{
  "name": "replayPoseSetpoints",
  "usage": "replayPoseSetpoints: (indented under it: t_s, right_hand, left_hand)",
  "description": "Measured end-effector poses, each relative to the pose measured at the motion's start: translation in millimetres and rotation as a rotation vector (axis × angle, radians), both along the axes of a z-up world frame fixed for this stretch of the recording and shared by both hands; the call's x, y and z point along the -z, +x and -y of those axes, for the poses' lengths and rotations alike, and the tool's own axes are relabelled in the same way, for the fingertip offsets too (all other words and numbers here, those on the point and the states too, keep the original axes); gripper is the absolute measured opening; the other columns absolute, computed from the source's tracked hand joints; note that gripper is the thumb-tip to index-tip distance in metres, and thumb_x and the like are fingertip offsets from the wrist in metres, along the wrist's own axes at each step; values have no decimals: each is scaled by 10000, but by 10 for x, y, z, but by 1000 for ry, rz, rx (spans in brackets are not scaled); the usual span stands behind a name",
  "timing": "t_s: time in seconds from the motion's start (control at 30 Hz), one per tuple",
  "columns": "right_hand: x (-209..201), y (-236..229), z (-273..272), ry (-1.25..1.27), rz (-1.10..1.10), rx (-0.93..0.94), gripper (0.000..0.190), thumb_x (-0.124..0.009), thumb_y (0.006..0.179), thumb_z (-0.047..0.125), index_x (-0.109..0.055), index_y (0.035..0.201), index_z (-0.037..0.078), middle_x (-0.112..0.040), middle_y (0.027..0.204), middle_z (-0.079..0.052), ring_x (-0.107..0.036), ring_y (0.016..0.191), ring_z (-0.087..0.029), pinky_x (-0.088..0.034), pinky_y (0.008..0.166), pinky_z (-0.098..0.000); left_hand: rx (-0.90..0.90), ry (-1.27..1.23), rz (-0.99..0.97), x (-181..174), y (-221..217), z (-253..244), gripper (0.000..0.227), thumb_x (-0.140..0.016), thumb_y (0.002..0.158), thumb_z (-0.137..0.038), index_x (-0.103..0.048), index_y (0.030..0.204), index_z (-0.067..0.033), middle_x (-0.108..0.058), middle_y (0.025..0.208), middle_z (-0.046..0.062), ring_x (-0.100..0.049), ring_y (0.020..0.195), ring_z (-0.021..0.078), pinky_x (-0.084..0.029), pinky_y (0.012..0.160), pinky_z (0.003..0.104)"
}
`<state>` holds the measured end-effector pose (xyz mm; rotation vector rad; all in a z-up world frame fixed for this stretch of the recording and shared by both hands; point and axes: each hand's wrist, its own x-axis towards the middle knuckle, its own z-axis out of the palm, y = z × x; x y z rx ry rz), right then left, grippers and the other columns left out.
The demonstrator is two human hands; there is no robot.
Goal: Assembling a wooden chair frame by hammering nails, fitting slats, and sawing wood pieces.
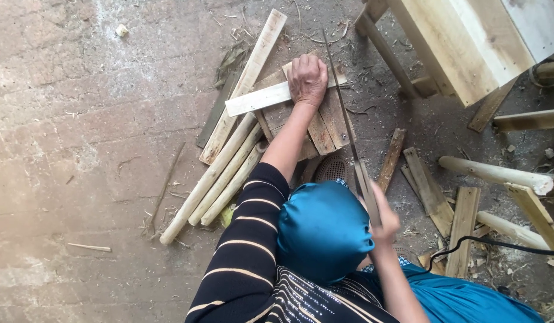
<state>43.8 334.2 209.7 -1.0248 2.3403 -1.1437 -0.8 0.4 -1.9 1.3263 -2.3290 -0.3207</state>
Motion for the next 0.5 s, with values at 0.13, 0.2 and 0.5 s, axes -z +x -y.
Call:
replayPoseSetpoints:
  t_s: [0.13, 0.2, 0.5]
  right_hand:
    - [390, -311, 726, 13, 162, 95, 482, -670, 989, 130, -587, 1460, 71, -768, 1132, -151, -758, 887, -204, -612, 757, -300]
    - [410, -373, 842, -115, 53, 37, 472, -684, 1003, 112, -586, 1461, 51, -744, 1217, -183, -760, 1042, -235, -611, 879, -320]
    - [-47, 189, -441, 47, 78, 70, 546, -674, 955, 132, -560, 1489, 98, -709, 1304, -184, -721, 1143, -255, -572, 965, -352]
  left_hand:
    - [-11, 7, -6, -9, 13, -5, 131, -624, 900, -199, -633, 808, -106, -595, 849, 65, -577, 860, 225, -481, 771, 395]
    - [-36, 9, -11, -48, -10, -26, 117, -626, 884, -188, -638, 797, -112, -600, 849, 64, -581, 853, 226, -483, 786, 406]
    - [-80, -56, -35, -7, -11, -14, 84, -631, 854, -197, -665, 877, -123, -604, 894, 72, -585, 870, 248, -488, 807, 422]
